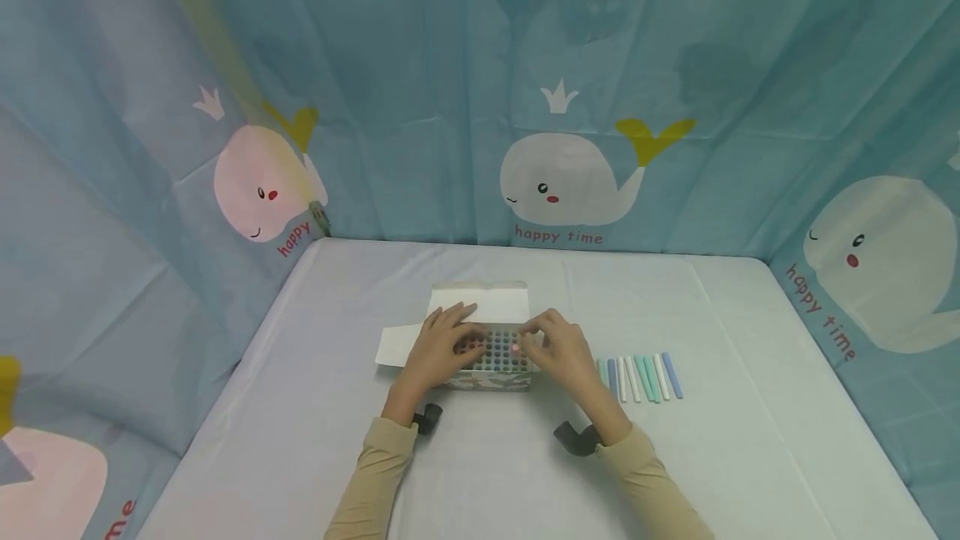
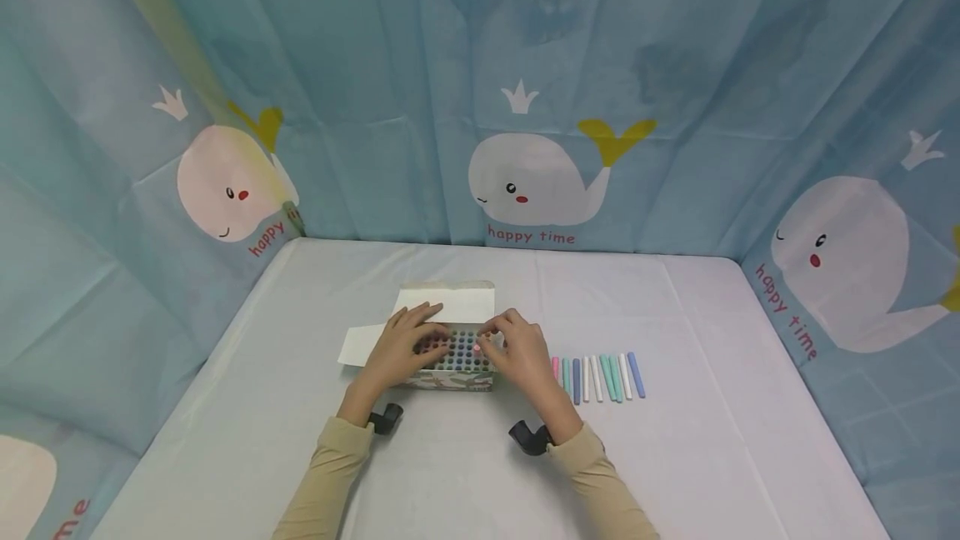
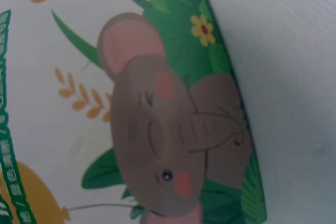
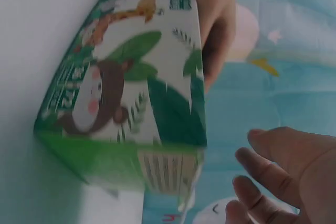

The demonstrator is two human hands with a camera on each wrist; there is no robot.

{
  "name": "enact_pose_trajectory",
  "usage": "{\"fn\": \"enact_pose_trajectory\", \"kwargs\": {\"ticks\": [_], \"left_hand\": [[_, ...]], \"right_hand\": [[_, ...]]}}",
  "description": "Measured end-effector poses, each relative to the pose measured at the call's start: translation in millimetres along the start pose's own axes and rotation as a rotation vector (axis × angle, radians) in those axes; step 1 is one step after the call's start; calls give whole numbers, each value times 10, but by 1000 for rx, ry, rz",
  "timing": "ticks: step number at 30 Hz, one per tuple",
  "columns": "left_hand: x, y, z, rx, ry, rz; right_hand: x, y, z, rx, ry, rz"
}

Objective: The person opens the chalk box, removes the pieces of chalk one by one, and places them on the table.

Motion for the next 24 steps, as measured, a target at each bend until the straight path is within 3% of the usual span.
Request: {"fn": "enact_pose_trajectory", "kwargs": {"ticks": [10, 16, 24], "left_hand": [[-3, 8, 6, 10, -6, 8], [-3, 8, 3, 9, -10, 15], [3, 15, -6, 8, -6, 3]], "right_hand": [[41, 222, 19, 106, 35, 68], [23, 300, 41, 114, 33, 145], [7, 288, 48, 86, 60, 26]]}}
Point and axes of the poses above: each hand's wrist, its own z-axis away from the middle knuckle, its own y-axis out of the palm, x = y × z, the point moved 4 cm from there along -z, towards the middle knuckle, and after that the axes turned 10 degrees about -y, right-handed, at the moved point
